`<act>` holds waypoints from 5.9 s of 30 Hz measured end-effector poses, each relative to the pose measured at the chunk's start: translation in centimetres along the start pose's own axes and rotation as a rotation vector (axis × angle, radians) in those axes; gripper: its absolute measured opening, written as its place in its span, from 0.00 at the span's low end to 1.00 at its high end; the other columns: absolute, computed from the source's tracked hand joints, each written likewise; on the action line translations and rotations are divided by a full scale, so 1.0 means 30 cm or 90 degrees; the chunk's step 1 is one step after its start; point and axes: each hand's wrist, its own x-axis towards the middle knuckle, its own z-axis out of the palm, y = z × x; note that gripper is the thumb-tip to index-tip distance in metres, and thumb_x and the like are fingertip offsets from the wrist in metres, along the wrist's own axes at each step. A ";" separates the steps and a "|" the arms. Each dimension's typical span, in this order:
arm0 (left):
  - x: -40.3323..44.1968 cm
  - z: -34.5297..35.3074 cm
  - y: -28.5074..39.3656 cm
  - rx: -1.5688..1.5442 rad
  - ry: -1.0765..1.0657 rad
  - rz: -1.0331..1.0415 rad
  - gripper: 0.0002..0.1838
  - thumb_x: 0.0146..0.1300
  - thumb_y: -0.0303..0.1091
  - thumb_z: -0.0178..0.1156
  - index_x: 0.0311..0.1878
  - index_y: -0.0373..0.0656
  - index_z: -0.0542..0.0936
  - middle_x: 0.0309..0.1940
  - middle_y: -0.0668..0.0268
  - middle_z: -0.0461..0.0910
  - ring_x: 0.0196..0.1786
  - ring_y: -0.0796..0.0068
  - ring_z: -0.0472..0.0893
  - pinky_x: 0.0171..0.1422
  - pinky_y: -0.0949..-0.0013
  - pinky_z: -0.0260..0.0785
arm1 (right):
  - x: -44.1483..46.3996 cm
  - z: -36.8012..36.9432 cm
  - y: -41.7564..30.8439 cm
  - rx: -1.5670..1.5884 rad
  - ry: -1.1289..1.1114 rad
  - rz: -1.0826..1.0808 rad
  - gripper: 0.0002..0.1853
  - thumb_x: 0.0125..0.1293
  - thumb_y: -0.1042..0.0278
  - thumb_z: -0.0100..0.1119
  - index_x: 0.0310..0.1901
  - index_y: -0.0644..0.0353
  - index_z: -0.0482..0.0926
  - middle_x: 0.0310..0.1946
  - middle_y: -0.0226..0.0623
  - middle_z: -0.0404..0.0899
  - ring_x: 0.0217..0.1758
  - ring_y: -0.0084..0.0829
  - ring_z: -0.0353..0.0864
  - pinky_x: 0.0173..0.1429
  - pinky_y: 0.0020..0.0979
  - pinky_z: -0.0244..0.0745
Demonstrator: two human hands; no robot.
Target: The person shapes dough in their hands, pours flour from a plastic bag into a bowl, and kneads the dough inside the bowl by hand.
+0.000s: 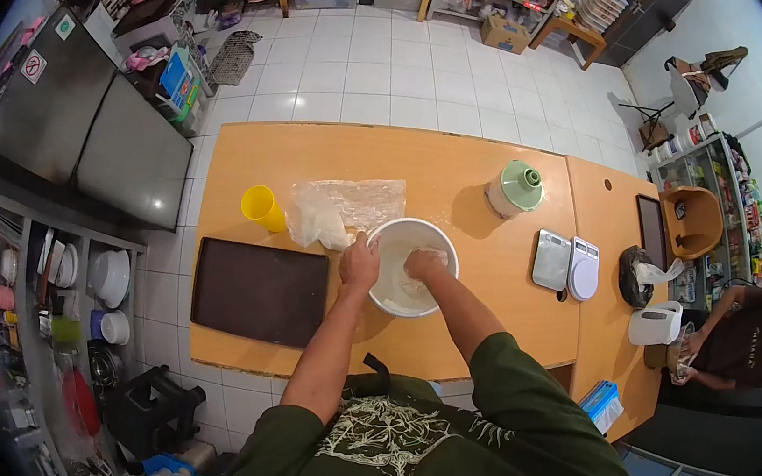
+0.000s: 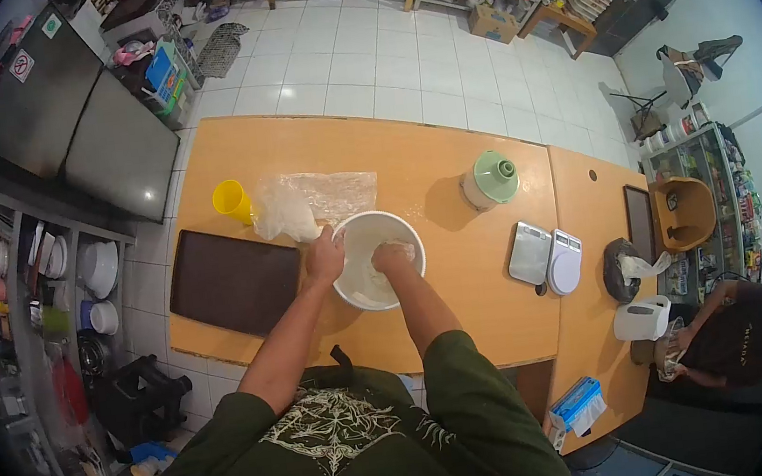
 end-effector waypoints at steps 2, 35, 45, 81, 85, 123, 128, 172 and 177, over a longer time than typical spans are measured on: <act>0.003 0.017 -0.007 0.003 0.009 -0.001 0.18 0.70 0.51 0.52 0.44 0.43 0.75 0.35 0.45 0.82 0.41 0.39 0.82 0.44 0.41 0.71 | -0.021 -0.003 0.022 -0.009 -0.029 -0.008 0.17 0.61 0.64 0.51 0.44 0.63 0.86 0.47 0.50 0.85 0.50 0.43 0.86 0.53 0.40 0.79; -0.009 -0.027 -0.024 -0.031 -0.027 0.040 0.19 0.70 0.50 0.52 0.46 0.42 0.76 0.33 0.41 0.81 0.42 0.35 0.80 0.45 0.41 0.71 | -0.194 0.058 -0.166 1.699 -0.366 0.006 0.34 0.68 0.36 0.46 0.63 0.58 0.68 0.44 0.46 0.77 0.37 0.37 0.80 0.37 0.30 0.82; -0.017 -0.020 -0.025 -0.029 0.009 0.052 0.18 0.70 0.50 0.53 0.43 0.42 0.77 0.34 0.43 0.82 0.41 0.36 0.81 0.44 0.41 0.71 | -0.347 0.012 -0.185 0.440 0.250 0.029 0.45 0.60 0.51 0.66 0.73 0.57 0.54 0.66 0.67 0.62 0.65 0.53 0.72 0.65 0.55 0.69; -0.018 -0.018 -0.016 -0.025 -0.010 0.035 0.20 0.70 0.52 0.53 0.43 0.42 0.77 0.32 0.42 0.81 0.40 0.36 0.81 0.43 0.41 0.71 | -0.103 0.060 -0.147 0.405 0.088 0.135 0.20 0.53 0.56 0.63 0.46 0.57 0.84 0.40 0.49 0.85 0.45 0.48 0.85 0.48 0.44 0.78; -0.022 -0.023 -0.011 -0.030 -0.019 0.035 0.20 0.70 0.52 0.53 0.44 0.43 0.78 0.33 0.42 0.81 0.41 0.37 0.81 0.44 0.41 0.71 | -0.116 0.072 -0.140 0.443 0.171 0.140 0.16 0.53 0.58 0.63 0.40 0.59 0.86 0.35 0.51 0.85 0.41 0.49 0.86 0.45 0.43 0.78; -0.012 -0.020 -0.038 -0.059 0.005 0.016 0.19 0.70 0.51 0.53 0.43 0.43 0.77 0.33 0.44 0.82 0.41 0.37 0.81 0.44 0.42 0.71 | -0.396 -0.067 -0.012 1.096 -0.144 -0.077 0.26 0.72 0.70 0.49 0.71 0.45 0.65 0.55 0.37 0.77 0.55 0.38 0.80 0.45 0.41 0.84; -0.011 0.001 -0.033 -0.063 0.001 0.039 0.19 0.70 0.51 0.53 0.42 0.42 0.76 0.32 0.43 0.81 0.40 0.37 0.81 0.42 0.41 0.71 | -0.395 -0.044 -0.107 0.495 0.229 -0.018 0.25 0.59 0.72 0.62 0.60 0.52 0.75 0.48 0.49 0.82 0.47 0.45 0.83 0.51 0.41 0.78; -0.010 -0.038 -0.011 -0.054 -0.010 0.051 0.17 0.70 0.47 0.54 0.40 0.40 0.74 0.29 0.40 0.79 0.37 0.33 0.78 0.39 0.40 0.68 | 0.073 0.099 -0.222 1.636 0.003 0.244 0.19 0.69 0.53 0.41 0.20 0.49 0.67 0.10 0.27 0.61 0.10 0.24 0.56 0.13 0.29 0.49; -0.009 -0.039 -0.012 -0.055 -0.018 0.035 0.16 0.70 0.46 0.55 0.41 0.40 0.74 0.31 0.41 0.80 0.38 0.33 0.79 0.40 0.40 0.69 | 0.070 0.038 -0.219 1.773 -0.077 0.182 0.17 0.68 0.55 0.43 0.23 0.51 0.71 0.13 0.30 0.65 0.13 0.25 0.61 0.18 0.27 0.58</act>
